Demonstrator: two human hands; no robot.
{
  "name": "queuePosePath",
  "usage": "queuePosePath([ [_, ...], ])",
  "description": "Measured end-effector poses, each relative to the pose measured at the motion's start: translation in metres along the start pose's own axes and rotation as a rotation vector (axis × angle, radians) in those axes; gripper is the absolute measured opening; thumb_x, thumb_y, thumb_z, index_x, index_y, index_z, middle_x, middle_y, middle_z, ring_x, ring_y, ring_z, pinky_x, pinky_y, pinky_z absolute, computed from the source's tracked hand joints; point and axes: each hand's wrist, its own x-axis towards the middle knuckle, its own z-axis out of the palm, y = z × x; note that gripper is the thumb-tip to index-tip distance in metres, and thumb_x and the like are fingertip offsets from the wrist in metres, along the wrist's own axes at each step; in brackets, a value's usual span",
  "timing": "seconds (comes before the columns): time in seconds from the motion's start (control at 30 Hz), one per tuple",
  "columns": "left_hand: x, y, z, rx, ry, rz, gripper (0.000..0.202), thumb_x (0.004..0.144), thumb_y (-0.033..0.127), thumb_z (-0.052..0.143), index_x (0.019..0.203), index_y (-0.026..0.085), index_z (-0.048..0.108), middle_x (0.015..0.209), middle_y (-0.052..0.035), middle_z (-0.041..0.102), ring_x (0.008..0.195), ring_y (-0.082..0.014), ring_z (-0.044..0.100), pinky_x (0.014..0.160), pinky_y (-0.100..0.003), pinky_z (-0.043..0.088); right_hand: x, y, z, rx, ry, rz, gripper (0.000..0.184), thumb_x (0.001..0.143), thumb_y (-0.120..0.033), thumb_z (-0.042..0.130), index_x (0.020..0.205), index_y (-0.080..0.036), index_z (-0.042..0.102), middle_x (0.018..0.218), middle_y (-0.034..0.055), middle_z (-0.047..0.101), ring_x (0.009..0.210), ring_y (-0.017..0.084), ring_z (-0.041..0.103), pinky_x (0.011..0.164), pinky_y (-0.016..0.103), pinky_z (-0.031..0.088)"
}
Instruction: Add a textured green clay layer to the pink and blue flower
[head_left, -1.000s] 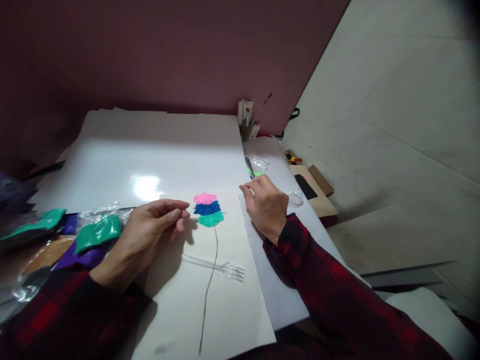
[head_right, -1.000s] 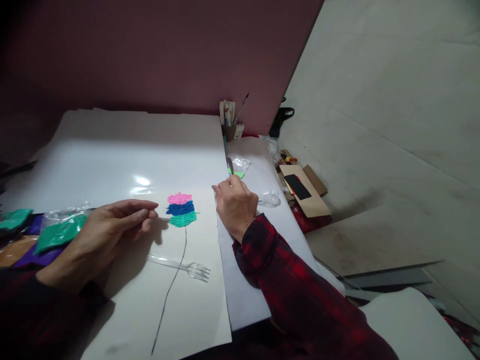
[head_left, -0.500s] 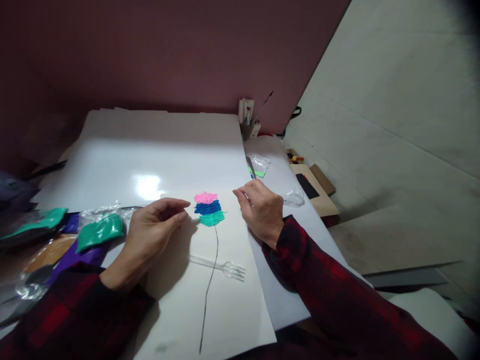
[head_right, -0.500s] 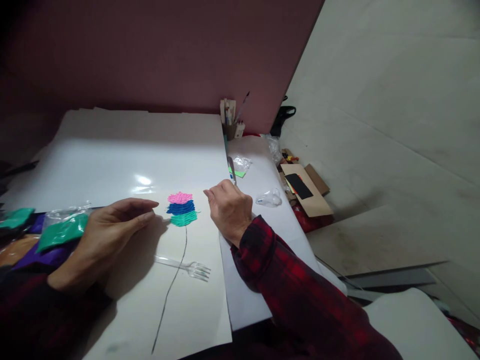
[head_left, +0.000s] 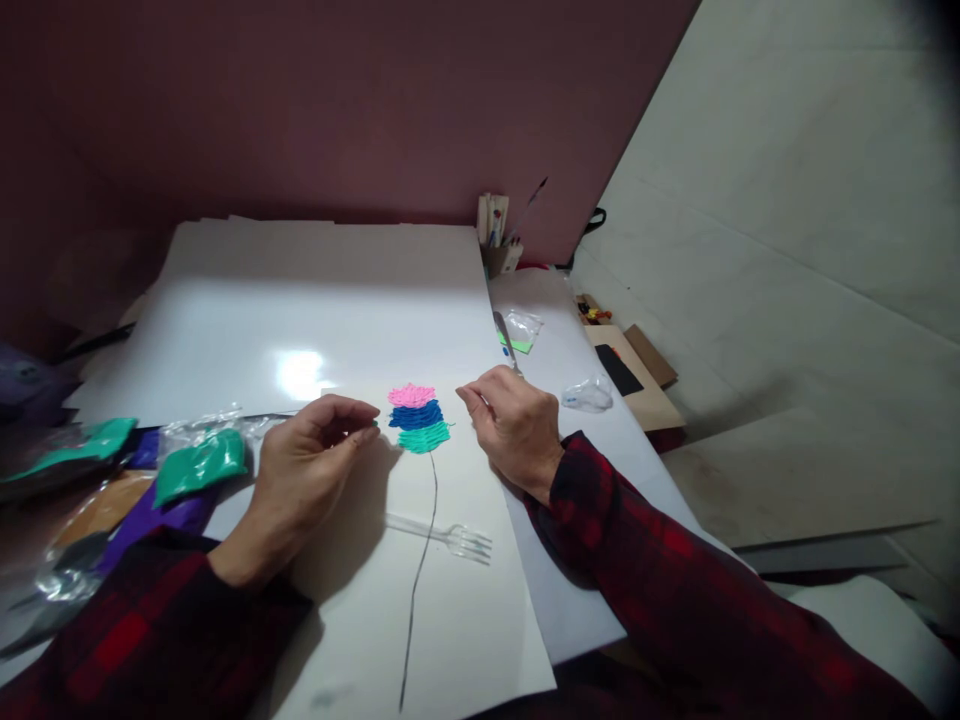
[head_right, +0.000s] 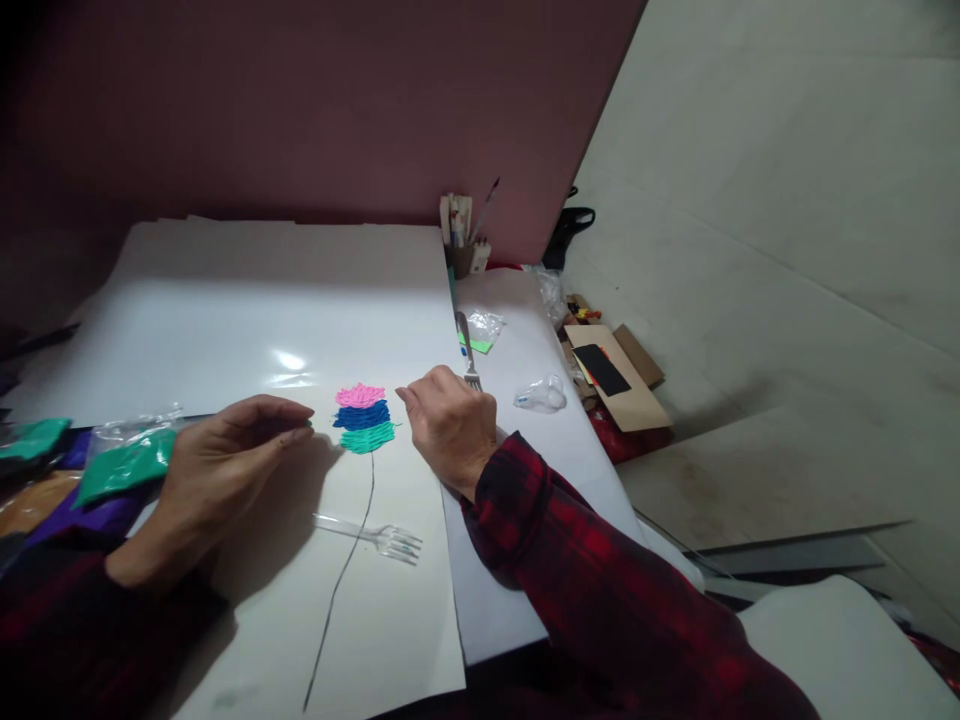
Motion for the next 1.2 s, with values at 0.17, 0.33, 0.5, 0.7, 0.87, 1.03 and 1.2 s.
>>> queuePosePath([
  [0.17,-0.002,0.003,0.002,0.147,-0.055,0.089,0.008,0.076,0.026,0.068,0.071,0.02,0.066,0.071,0.0002,0.065,0.066,-0.0139,0.057,0.062,-0.025,0.043,0.0,-0.002,-0.002,0.046,0.003,-0.014,0.035,0.096,-0.033,0.044,0.08,-0.017,0.07,0.081,0.0047,0.065,0.071,0.013,0.057,0.061,0.026,0.036],
  [0.33,-0.004,-0.001,0.002,0.168,-0.124,0.179,0.004,0.077,0.021,0.065,0.081,0.019,0.066,0.078,-0.0013,0.067,0.068,-0.014,0.058,0.062,-0.026,0.045,-0.001,-0.002,-0.001,0.114,0.022,-0.035,0.032,0.095,-0.032,0.046,0.081,-0.017,0.069,0.079,0.0046,0.065,0.071,0.013,0.057,0.063,0.025,0.039],
  [0.5,-0.003,-0.009,0.001,0.14,-0.09,0.321,0.006,0.077,0.017,0.063,0.082,0.02,0.065,0.079,0.0008,0.065,0.066,-0.0122,0.056,0.059,-0.025,0.045,-0.003,-0.001,0.001,0.246,0.116,-0.101,0.021,0.092,-0.026,0.053,0.083,-0.016,0.068,0.077,0.0036,0.064,0.071,0.013,0.058,0.063,0.025,0.044],
  [0.7,-0.009,-0.003,0.007,0.191,-0.132,0.38,0.007,0.082,0.02,0.062,0.075,0.018,0.063,0.071,0.0007,0.064,0.064,-0.0118,0.056,0.056,-0.024,0.043,-0.005,-0.012,-0.004,0.488,0.062,-0.51,0.026,0.086,-0.031,0.062,0.105,-0.013,0.063,0.094,0.0095,0.068,0.084,0.015,0.063,0.068,0.027,0.055],
  [0.87,-0.017,0.001,0.011,0.173,-0.289,0.411,0.014,0.086,0.016,0.056,0.073,0.016,0.063,0.069,-0.0004,0.062,0.064,-0.0113,0.058,0.057,-0.023,0.045,-0.01,-0.023,-0.004,0.554,0.048,-0.602,0.015,0.088,-0.018,0.059,0.101,-0.011,0.062,0.085,0.0081,0.068,0.078,0.012,0.063,0.067,0.023,0.057],
  [1.03,-0.016,-0.001,0.007,0.102,-0.33,0.447,0.016,0.089,0.013,0.051,0.084,0.017,0.066,0.081,-0.0023,0.066,0.076,-0.0121,0.062,0.067,-0.024,0.049,-0.011,-0.023,-0.001,0.547,0.042,-0.552,0.02,0.089,-0.01,0.051,0.107,-0.011,0.06,0.09,0.01,0.067,0.085,0.015,0.064,0.07,0.028,0.058],
  [1.2,-0.013,-0.003,0.002,0.238,-0.31,0.61,0.01,0.085,0.01,0.056,0.088,0.017,0.062,0.084,-0.0037,0.064,0.075,-0.0147,0.056,0.063,-0.027,0.045,-0.009,-0.021,-0.003,0.641,0.099,-0.329,0.016,0.088,-0.009,0.052,0.098,-0.016,0.062,0.09,0.0077,0.064,0.083,0.015,0.062,0.067,0.03,0.056],
])
